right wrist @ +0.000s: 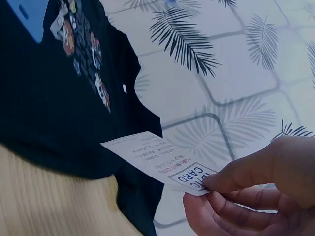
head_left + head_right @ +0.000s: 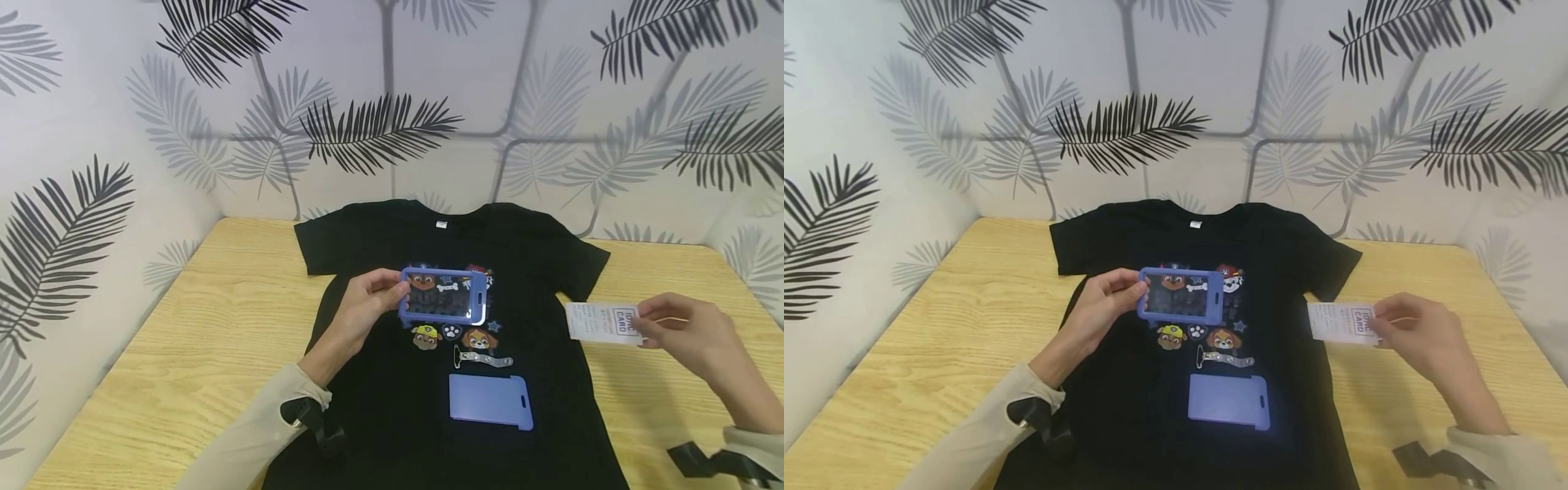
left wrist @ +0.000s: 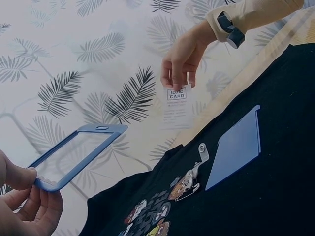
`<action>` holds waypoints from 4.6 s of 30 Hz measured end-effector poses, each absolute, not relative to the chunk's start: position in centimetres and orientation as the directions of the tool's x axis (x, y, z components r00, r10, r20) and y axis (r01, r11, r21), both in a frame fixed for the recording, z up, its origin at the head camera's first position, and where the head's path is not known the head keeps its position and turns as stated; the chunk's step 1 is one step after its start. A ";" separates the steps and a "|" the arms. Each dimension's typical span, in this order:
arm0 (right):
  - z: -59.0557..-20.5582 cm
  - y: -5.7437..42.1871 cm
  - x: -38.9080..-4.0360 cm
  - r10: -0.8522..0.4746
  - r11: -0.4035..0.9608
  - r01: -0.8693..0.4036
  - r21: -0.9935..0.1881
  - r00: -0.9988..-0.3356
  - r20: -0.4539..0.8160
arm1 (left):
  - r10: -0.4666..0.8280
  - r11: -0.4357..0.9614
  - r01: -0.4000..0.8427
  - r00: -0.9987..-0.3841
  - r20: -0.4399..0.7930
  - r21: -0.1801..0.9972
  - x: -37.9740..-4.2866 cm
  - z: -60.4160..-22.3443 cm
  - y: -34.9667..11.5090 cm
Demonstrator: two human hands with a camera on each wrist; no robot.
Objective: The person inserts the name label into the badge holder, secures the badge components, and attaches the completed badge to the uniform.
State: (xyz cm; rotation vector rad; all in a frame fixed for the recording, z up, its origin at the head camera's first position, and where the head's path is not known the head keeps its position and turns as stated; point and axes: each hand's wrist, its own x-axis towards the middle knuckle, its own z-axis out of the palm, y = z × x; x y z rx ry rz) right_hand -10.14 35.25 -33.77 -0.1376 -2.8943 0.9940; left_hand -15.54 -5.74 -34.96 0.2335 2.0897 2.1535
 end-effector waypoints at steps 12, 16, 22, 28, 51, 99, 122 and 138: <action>-34.4 32.6 -10.2 -0.020 0.576 0.022 -0.817 -0.999 -0.040 | 0.203 -0.040 0.009 -0.979 0.017 0.999 -15.5 -35.2 -5.6; -34.4 31.5 -10.2 -0.040 0.552 0.014 -0.834 -0.998 -0.043 | 0.202 -0.046 0.003 -0.979 0.012 0.999 -15.6 -35.3 -5.5; -34.3 30.3 -10.2 -0.070 0.504 -0.023 -0.863 -0.997 -0.014 | 0.187 -0.048 -0.004 -0.982 0.005 0.999 -15.6 -35.3 -5.3; -34.3 29.2 -10.2 -0.093 0.477 -0.053 -0.877 -0.996 0.010 | 0.184 -0.051 -0.012 -0.983 -0.003 0.999 -15.6 -35.5 -5.2; -34.5 26.5 -10.4 -0.070 0.409 -0.060 -0.911 -0.997 0.034 | 0.228 -0.059 -0.059 -0.973 -0.044 0.997 -15.0 -36.5 -3.9; -34.0 19.8 -10.0 0.014 0.542 -0.220 -0.811 -0.963 0.271 | 0.309 -0.016 -0.090 -0.948 -0.080 0.996 -14.6 -36.8 -2.4; -34.2 21.2 -8.7 -0.067 0.719 -0.402 -0.567 -0.852 0.519 | 0.276 -0.019 -0.071 -0.959 -0.062 0.997 -14.8 -36.8 -3.6; -36.8 24.1 -7.9 -0.220 0.809 -0.177 -0.561 -0.976 -0.009 | 0.239 0.002 -0.058 -0.969 -0.056 0.998 -15.0 -36.9 -5.7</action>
